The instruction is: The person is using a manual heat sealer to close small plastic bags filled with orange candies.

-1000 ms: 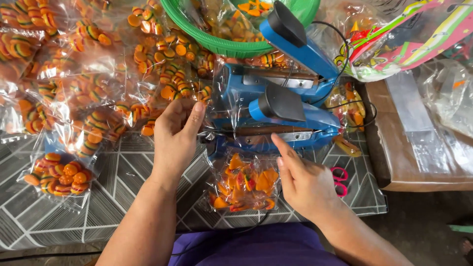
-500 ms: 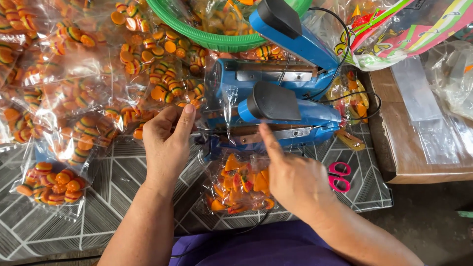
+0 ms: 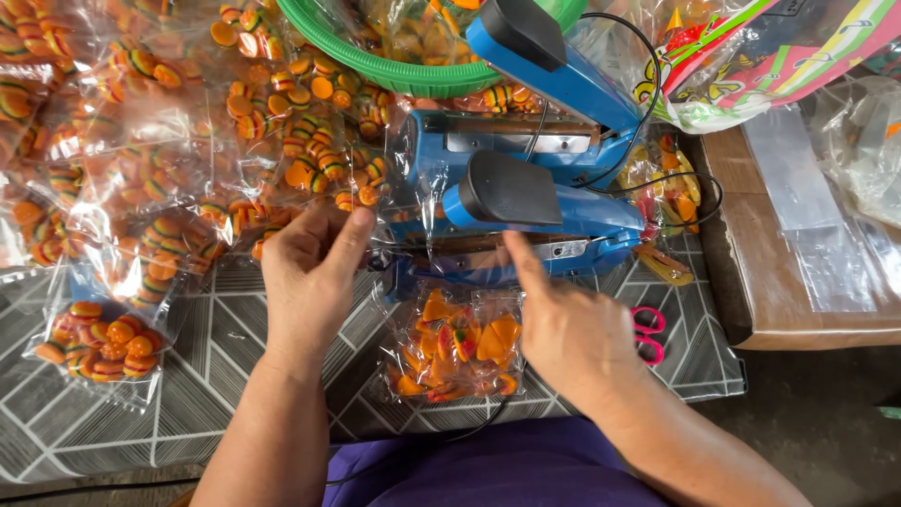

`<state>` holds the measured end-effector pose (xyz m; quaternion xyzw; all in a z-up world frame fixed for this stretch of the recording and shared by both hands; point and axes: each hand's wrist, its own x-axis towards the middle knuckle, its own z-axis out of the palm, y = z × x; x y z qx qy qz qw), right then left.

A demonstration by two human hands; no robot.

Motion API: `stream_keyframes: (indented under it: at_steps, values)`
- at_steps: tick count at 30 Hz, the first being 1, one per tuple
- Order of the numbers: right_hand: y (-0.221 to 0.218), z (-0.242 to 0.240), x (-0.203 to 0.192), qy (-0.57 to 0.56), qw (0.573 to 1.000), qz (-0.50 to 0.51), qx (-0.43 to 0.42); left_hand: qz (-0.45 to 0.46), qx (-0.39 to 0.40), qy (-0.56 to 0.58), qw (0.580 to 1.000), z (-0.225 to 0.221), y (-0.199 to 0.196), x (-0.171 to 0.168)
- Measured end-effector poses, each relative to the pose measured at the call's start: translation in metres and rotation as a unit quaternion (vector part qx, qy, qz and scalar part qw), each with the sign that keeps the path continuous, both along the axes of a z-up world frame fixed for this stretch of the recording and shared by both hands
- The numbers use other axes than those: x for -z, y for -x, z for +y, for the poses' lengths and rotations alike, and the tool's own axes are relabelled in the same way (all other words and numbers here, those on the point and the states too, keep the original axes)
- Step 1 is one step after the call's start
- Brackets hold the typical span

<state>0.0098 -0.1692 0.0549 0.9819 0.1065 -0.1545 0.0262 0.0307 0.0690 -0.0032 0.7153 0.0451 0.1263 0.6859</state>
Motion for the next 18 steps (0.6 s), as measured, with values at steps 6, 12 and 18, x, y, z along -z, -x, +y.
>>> stream_keyframes:
  at_steps: [6,12,18]
  values:
    - [0.011,-0.059,0.032,-0.073,0.955,-0.287,-0.031,0.028,-0.021,-0.058,0.998,-0.013,0.015,-0.003]
    - [0.014,-0.068,0.058,-0.296,0.913,-0.276,0.038,-0.019,-0.024,-0.054,0.998,-0.031,0.030,-0.011]
    - [0.006,-0.064,0.060,-0.516,0.838,-0.106,0.146,-0.019,-0.021,-0.045,0.999,-0.043,0.031,-0.034]
